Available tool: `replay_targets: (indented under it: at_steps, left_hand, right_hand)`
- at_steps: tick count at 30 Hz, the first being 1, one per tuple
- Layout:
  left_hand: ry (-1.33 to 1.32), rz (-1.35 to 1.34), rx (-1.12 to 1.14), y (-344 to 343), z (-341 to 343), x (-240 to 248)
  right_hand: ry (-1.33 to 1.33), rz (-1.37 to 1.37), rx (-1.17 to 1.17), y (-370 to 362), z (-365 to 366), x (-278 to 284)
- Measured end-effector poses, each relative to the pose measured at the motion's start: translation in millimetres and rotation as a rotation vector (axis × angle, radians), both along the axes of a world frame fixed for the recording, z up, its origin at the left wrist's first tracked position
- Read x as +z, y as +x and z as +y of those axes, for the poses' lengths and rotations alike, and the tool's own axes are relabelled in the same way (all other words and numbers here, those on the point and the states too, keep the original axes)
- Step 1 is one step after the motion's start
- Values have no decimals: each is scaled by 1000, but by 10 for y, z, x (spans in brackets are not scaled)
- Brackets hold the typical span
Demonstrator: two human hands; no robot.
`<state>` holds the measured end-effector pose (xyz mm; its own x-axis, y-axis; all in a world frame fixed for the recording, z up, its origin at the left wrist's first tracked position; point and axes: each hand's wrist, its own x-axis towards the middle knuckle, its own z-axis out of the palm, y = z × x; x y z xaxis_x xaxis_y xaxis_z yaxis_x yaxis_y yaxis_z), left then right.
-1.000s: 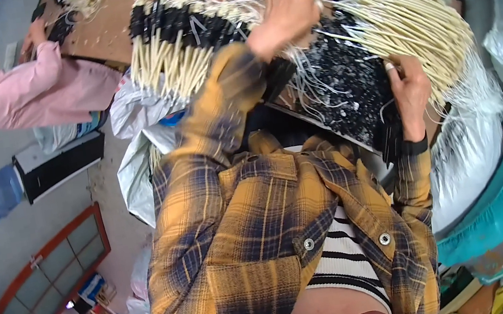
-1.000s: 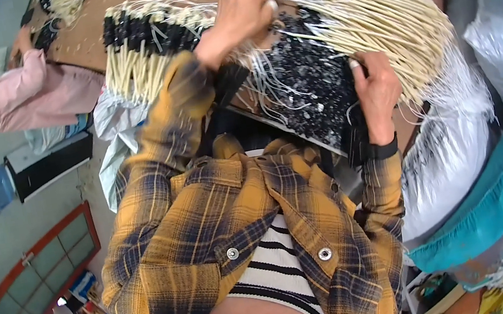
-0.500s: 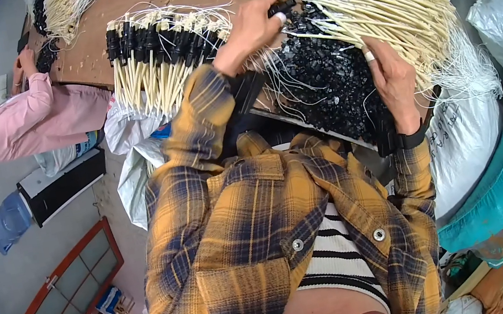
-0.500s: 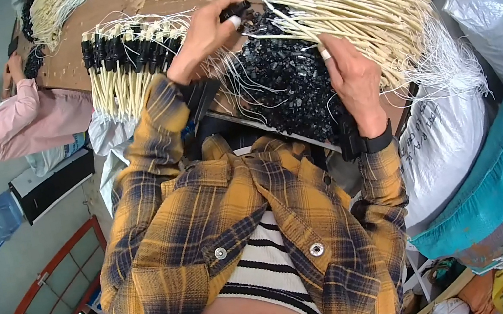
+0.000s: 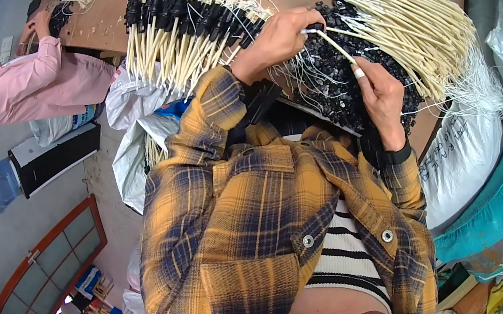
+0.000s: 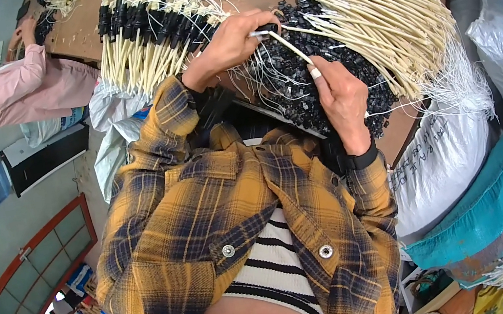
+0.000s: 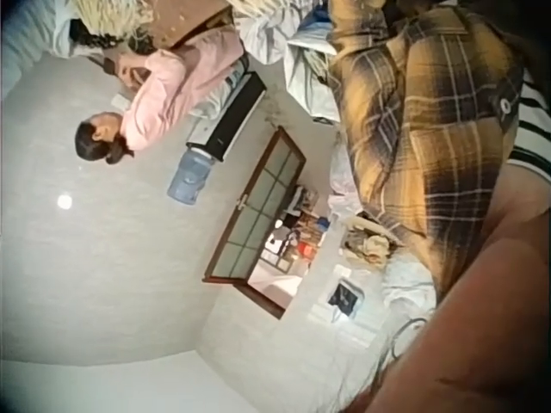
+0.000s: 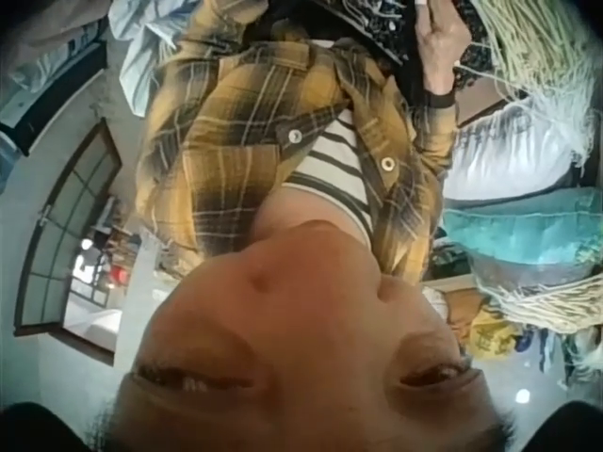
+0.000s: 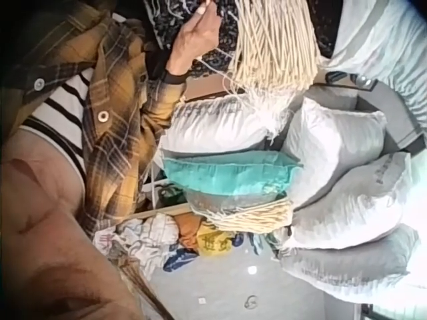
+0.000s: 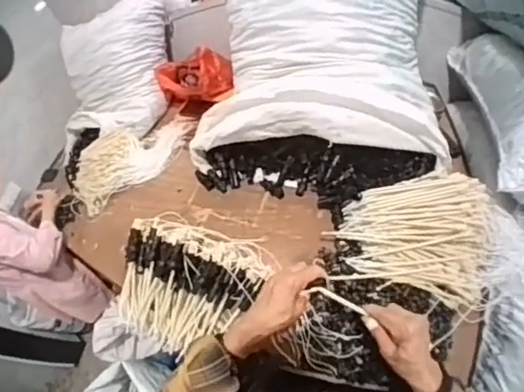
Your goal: The person assembles components by hand by threading white cords through black plastic pieces and sliding them onto white rods. After completing several assemblies, the person gathers the finished items and places them into a large white bag.
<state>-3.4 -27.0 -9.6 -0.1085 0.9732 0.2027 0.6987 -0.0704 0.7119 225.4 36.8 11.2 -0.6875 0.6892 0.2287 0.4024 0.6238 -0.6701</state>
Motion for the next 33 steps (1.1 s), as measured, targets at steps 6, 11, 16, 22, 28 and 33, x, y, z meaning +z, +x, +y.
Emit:
replay_targets:
  at_steps: [6, 11, 16, 22, 28, 33]
  left_hand:
    - [37, 53, 18, 58, -33, 14]
    - [15, 91, 51, 115, -56, 25]
    - [19, 15, 59, 83, -38, -18]
    - [15, -6, 60, 105, -66, 18]
    - [4, 249, -115, 255, -35, 66]
    - [299, 181, -109, 338, 10, -128]
  right_hand:
    - [14, 31, 28, -8, -37, -110]
    - [40, -121, 35, 23, -20, -51]
    - [-14, 12, -51, 24, -76, -53]
    - [-10, 60, -57, 46, -48, -46]
    - [119, -121, -16, 46, -53, -69]
    - [418, -441, 35, 51, -13, 194]
